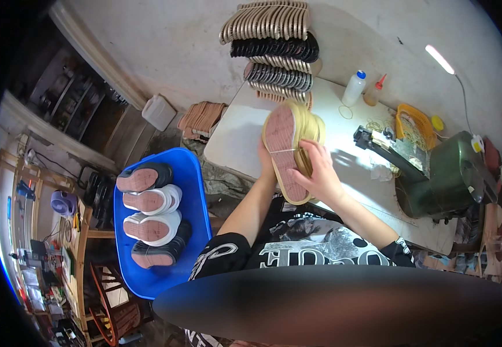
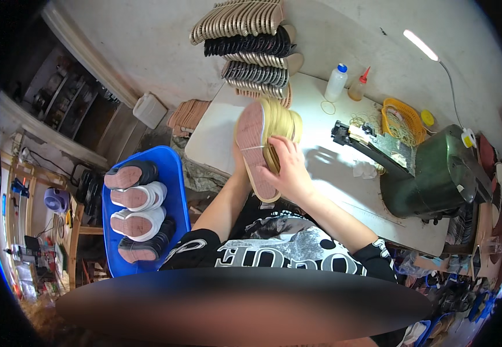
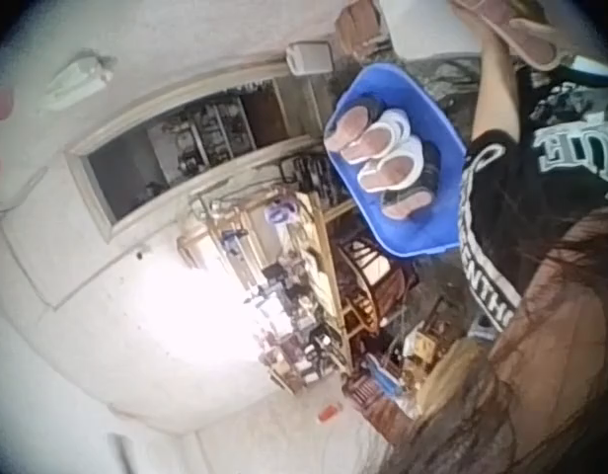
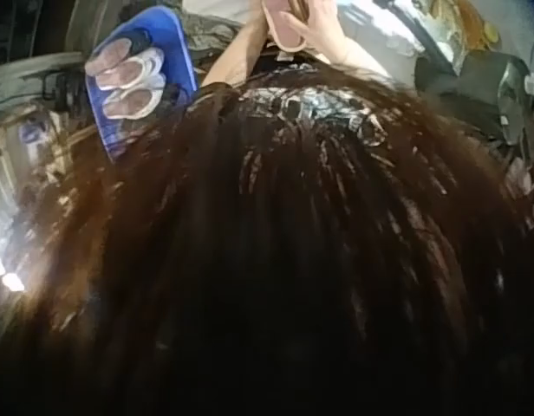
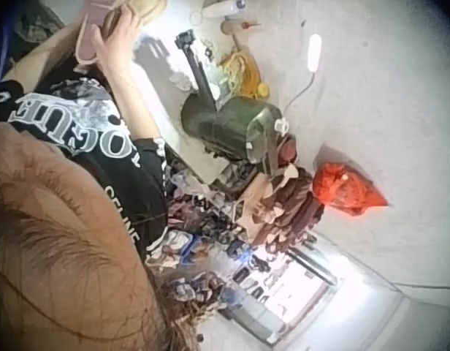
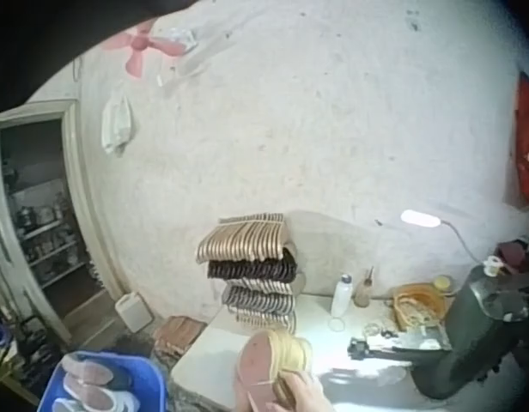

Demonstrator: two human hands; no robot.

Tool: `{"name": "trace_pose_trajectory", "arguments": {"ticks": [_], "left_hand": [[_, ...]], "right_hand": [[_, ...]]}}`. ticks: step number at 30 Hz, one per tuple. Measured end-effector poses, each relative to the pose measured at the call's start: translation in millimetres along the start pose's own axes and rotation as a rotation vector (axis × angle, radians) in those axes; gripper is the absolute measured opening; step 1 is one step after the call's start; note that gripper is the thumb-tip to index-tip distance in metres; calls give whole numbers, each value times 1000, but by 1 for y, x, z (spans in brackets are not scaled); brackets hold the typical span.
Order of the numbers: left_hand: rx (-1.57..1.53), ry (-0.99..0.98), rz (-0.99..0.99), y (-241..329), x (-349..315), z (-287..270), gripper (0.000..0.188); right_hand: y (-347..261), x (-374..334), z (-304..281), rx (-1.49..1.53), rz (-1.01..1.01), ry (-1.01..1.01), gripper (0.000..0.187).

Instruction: Applying adhesive and assembling layers of shoe insoles in a workshop setting.

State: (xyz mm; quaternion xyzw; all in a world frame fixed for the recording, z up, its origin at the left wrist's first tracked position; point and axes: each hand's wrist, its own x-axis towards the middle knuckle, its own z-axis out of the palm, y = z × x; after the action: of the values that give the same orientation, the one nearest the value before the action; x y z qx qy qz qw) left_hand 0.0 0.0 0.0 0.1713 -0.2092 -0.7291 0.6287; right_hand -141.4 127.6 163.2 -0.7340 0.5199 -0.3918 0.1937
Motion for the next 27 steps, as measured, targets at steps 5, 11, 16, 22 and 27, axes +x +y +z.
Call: {"name": "trace_pose_trajectory", "arguments": {"ticks": [5,11,16,22,27], "left_hand": [[698,378,430,41,0,-5,25],[906,66,196,37,-2,-2,39],[1414,-36,139,40,47,32,53],[1842,17,54,29,55,74,54],[2022,-397,665,24,8,95,40]], "right_hand": [[48,5,45,-194,18,-133,64],[52,22,89,-305,-96,-146,55],[67,42,78,-178,-70,-100,32],[35,-8,68,-458,-229,-503,24],[73,-54,17,-180,-74,-410,17]]}}
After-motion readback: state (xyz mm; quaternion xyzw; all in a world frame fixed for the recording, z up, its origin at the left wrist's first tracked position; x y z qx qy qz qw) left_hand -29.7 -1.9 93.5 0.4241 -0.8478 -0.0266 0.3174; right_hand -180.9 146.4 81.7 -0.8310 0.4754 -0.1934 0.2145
